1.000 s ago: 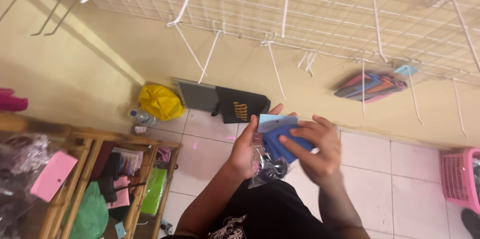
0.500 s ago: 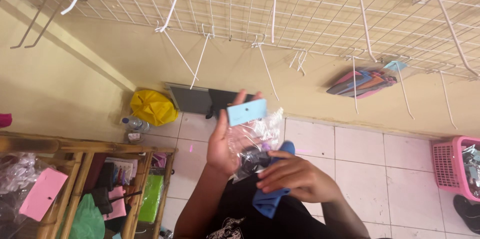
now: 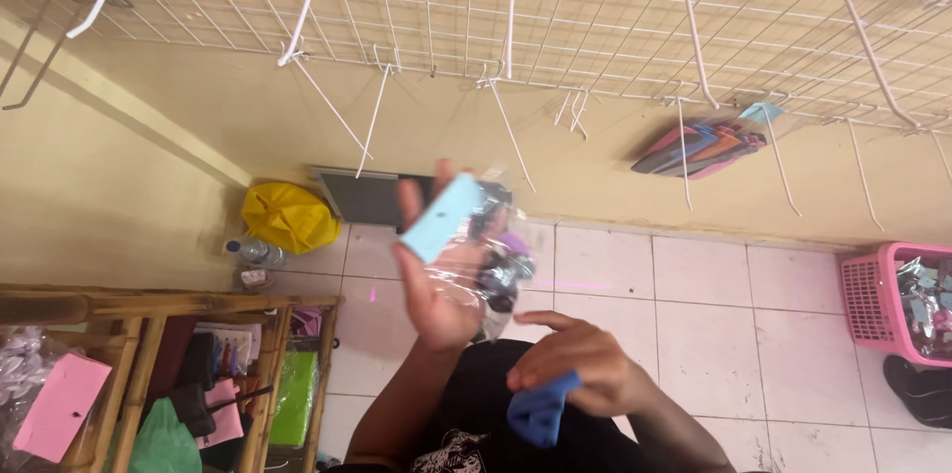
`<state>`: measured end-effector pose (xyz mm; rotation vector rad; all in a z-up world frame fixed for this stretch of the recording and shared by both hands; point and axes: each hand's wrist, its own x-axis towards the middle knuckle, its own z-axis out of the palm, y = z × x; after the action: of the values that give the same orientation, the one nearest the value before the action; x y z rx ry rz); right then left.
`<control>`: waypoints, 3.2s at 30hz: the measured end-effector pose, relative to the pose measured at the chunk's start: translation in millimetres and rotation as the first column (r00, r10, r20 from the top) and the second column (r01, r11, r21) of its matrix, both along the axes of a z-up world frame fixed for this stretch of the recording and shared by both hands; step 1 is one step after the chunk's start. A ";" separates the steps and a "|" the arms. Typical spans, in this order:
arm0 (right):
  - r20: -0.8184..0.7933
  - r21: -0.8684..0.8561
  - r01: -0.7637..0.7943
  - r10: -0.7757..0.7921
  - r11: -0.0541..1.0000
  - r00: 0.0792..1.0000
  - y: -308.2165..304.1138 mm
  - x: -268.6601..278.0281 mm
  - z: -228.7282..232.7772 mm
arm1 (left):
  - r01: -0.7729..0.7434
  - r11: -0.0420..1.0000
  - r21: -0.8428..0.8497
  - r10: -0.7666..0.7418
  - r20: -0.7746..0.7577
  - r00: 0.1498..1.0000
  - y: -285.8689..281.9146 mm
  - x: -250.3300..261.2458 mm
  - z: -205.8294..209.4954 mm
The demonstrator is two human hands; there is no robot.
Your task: The person wipes packaged hair accessories with a cloth and hangs them onto a wire display rack.
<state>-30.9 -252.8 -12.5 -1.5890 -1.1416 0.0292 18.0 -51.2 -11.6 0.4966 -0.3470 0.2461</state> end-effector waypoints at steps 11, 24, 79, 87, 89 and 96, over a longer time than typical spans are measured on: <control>-0.727 0.660 0.182 0.560 0.729 0.398 2.4 6.3 -47.8 | 0.080 0.995 -0.060 -0.075 0.076 0.994 15.3 -16.1 3.6; -0.780 0.613 0.435 0.417 0.660 0.466 -4.2 1.2 -84.2 | 0.047 0.966 0.253 -0.004 -0.169 0.986 11.7 0.0 0.6; 0.470 0.234 0.549 -0.588 0.802 0.659 106.0 79.1 58.4 | 0.029 0.997 0.067 -0.008 -0.307 0.952 71.1 -13.6 -11.5; 0.473 -0.051 0.344 -0.280 0.938 0.835 125.6 62.0 40.8 | 0.028 0.807 0.589 0.049 -0.114 0.992 71.7 -25.1 2.3; 0.438 -0.170 0.247 -0.152 0.954 0.886 120.2 54.2 39.5 | 0.089 0.938 0.336 -0.042 -0.145 0.988 79.5 -25.3 4.9; -0.539 -0.274 0.663 -0.683 0.696 0.494 62.9 74.9 18.0 | -0.054 0.935 0.351 0.143 -0.234 0.962 89.1 -12.7 -24.4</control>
<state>44.0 -189.9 5.5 -1.7739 0.0509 0.0348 5.3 37.9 -36.0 0.8825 -0.1088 0.2169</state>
